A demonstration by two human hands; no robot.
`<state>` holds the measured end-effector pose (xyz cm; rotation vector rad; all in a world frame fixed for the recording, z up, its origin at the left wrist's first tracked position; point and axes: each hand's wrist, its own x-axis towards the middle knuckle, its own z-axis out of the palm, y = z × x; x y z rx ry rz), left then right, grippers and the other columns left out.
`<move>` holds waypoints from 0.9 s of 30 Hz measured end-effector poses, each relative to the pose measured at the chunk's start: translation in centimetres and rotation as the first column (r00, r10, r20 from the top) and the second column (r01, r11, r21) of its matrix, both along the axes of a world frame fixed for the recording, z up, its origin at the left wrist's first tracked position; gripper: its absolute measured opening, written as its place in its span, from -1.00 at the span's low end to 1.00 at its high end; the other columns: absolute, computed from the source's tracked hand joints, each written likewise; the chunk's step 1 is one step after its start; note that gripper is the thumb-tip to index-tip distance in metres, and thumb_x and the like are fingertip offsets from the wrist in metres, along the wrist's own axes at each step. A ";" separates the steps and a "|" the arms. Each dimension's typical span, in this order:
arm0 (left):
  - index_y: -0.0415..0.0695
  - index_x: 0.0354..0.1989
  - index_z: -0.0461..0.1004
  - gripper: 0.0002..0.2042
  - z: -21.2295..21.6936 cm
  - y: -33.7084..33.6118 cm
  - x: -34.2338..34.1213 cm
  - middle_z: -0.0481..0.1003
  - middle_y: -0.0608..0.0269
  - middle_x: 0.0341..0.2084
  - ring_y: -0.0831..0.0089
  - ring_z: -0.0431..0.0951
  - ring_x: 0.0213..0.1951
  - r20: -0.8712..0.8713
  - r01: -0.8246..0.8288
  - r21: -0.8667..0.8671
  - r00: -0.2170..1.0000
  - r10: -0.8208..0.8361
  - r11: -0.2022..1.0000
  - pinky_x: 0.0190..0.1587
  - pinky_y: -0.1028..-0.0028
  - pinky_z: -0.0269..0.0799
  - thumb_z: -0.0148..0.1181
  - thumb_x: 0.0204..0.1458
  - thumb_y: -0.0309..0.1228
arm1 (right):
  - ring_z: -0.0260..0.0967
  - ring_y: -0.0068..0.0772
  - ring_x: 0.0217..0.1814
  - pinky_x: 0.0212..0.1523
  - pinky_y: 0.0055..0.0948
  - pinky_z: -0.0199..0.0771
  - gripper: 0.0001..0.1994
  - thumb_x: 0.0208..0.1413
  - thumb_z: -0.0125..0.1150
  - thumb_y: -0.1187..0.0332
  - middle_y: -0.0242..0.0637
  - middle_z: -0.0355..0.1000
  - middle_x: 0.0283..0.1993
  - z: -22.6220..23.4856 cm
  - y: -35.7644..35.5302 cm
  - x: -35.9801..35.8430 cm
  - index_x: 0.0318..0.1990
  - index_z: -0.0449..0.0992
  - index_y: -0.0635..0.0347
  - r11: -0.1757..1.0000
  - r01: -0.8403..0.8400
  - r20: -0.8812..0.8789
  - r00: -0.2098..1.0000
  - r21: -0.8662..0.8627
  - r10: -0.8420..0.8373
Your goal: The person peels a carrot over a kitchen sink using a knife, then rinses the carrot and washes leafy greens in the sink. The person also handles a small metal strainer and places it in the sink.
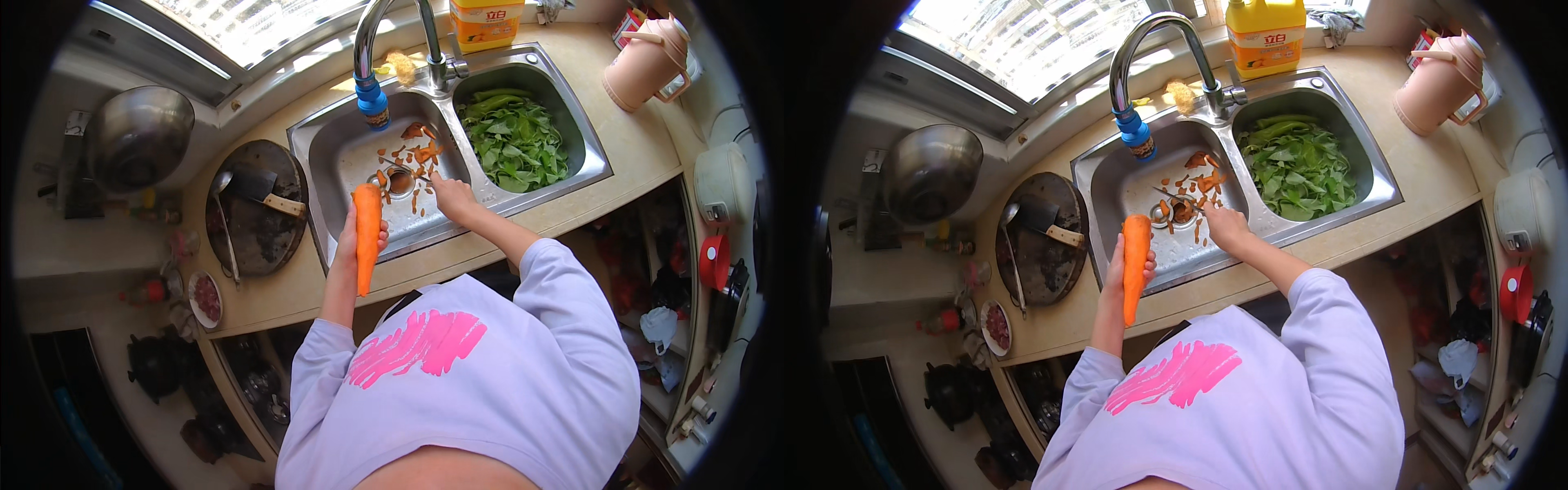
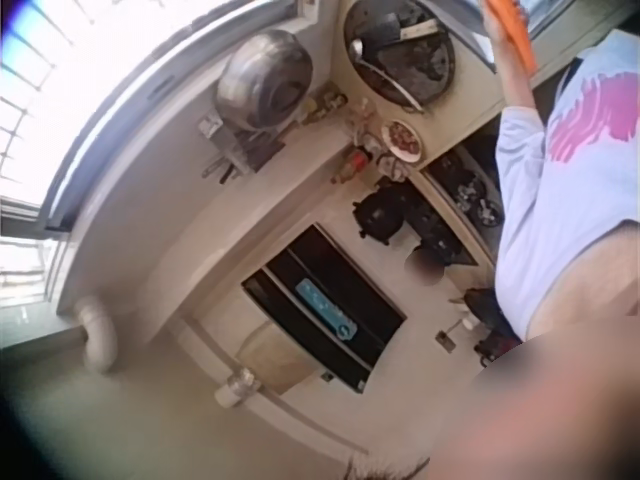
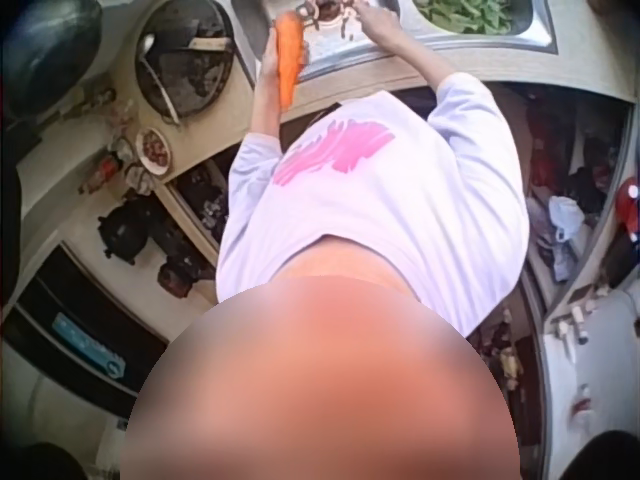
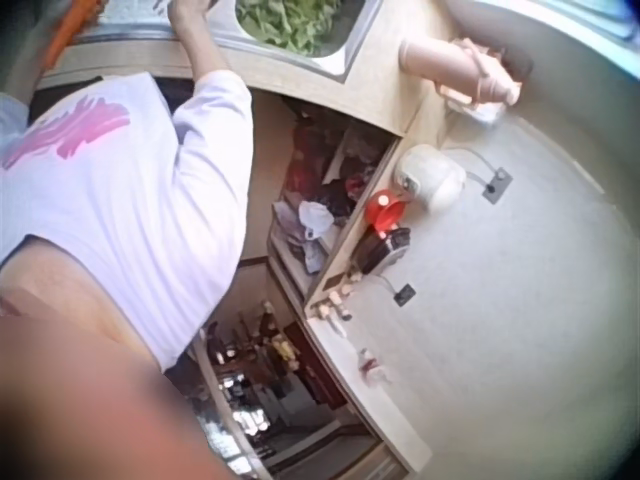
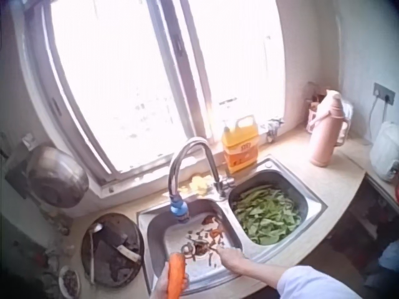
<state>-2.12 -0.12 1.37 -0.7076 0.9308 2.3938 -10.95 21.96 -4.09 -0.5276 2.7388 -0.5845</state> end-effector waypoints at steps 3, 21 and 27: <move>-0.16 0.02 0.25 -0.42 1.6 0.8 -0.8 0.36 0.17 -0.48 0.47 0.37 -0.52 0.068 -0.088 -0.184 0.992 0.102 0.979 -0.54 0.54 0.36 -0.24 0.14 0.14 | 0.46 0.05 -0.36 -0.34 -0.06 0.41 -0.84 -0.02 -0.07 0.52 -0.02 0.48 -0.44 1.5 -1.3 0.8 -0.23 0.26 0.24 0.989 -0.011 -0.031 1.000 -0.148 0.007; -0.07 -0.08 0.25 -0.49 -0.6 -0.9 0.7 0.28 0.26 -0.62 0.50 0.29 -0.61 0.000 0.046 0.122 0.999 -0.047 0.991 -0.57 0.54 0.24 -0.21 0.12 0.16 | 0.49 -0.05 -0.35 -0.40 -0.14 0.46 -0.88 0.01 -0.06 0.49 -0.06 0.49 -0.45 -3.6 -2.1 -1.0 -0.26 0.27 0.23 0.985 -0.169 -0.080 0.983 -0.021 0.167; -0.14 -0.14 0.27 -0.48 1.9 -1.5 -0.4 0.35 0.23 -0.60 0.49 0.34 -0.64 -0.135 0.035 -0.108 0.990 -0.050 0.993 -0.54 0.53 0.33 -0.21 0.13 0.13 | 0.44 0.08 -0.30 -0.32 -0.02 0.40 -0.86 -0.01 -0.09 0.53 0.02 0.46 -0.41 0.4 -1.5 -1.7 -0.25 0.24 0.25 0.996 0.014 -0.024 1.000 -0.093 -0.017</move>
